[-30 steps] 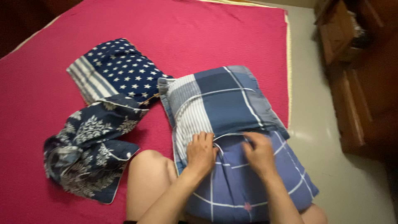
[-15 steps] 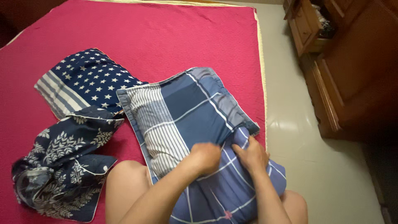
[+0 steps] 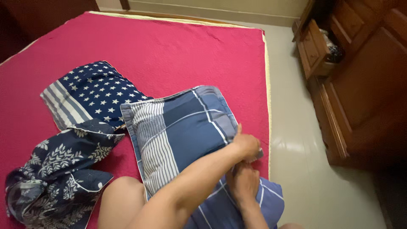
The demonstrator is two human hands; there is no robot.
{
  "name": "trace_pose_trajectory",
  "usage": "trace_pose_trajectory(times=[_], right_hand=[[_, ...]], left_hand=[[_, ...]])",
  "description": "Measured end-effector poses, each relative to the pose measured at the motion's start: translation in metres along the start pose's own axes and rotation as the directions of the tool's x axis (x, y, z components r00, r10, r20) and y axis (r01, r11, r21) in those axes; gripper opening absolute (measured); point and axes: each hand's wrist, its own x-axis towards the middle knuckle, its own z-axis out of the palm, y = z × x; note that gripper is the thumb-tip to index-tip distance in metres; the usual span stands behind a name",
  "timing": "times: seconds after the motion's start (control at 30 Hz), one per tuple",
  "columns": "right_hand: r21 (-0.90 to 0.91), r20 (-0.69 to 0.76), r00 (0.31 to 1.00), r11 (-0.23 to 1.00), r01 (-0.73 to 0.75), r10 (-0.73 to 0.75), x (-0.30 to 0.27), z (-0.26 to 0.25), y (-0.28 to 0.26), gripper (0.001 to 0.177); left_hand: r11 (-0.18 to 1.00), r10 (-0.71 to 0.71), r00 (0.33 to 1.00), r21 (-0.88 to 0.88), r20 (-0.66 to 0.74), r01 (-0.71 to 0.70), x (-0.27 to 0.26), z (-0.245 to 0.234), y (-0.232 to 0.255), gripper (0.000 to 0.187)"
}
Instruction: The person places a pillow into a pillowcase and then zips the pillowcase closed while working on a red surface.
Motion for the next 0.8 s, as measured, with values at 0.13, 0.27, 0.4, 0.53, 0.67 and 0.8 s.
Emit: trace_pose_trajectory(times=[0.13, 0.27, 0.4, 0.53, 0.67, 0.8], right_hand=[[-0.244, -0.011, 0.989, 0.958, -0.147, 0.149, 0.012, 0.046, 0.024, 0.039], [-0.439, -0.075, 0.909, 0.804, -0.4, 0.411, 0.036, 0.08, 0.047, 0.042], [-0.422, -0.197, 0.796, 0.683, -0.596, 0.572, 0.029, 0.101, 0.014, 0.051], [-0.341, -0.115, 0.906, 0.84, -0.421, 0.408, 0.008, 0.067, 0.022, 0.053], [-0.205, -0.002, 0.995, 0.974, -0.099, 0.101, -0.038, 0.011, 0.023, 0.074], [-0.146, 0.244, 0.968, 0.989, -0.017, 0.053, -0.096, -0.008, -0.072, 0.098]], left_hand=[[0.988, 0.139, 0.968, -0.032, -0.208, -0.149, -0.041, -0.001, 0.048, 0.029], [0.977, 0.091, 0.898, -0.134, -0.431, -0.163, -0.1, -0.016, 0.068, 0.021], [0.975, 0.063, 0.909, -0.169, -0.411, -0.143, -0.126, 0.001, 0.046, 0.019], [0.931, -0.128, 0.528, -0.286, -0.84, -0.229, -0.161, 0.027, 0.053, 0.016], [0.928, -0.323, 0.464, -0.373, -0.825, -0.018, -0.256, 0.039, 0.02, 0.03], [0.825, -0.561, 0.534, -0.482, -0.632, 0.296, -0.325, 0.051, -0.016, 0.04]])
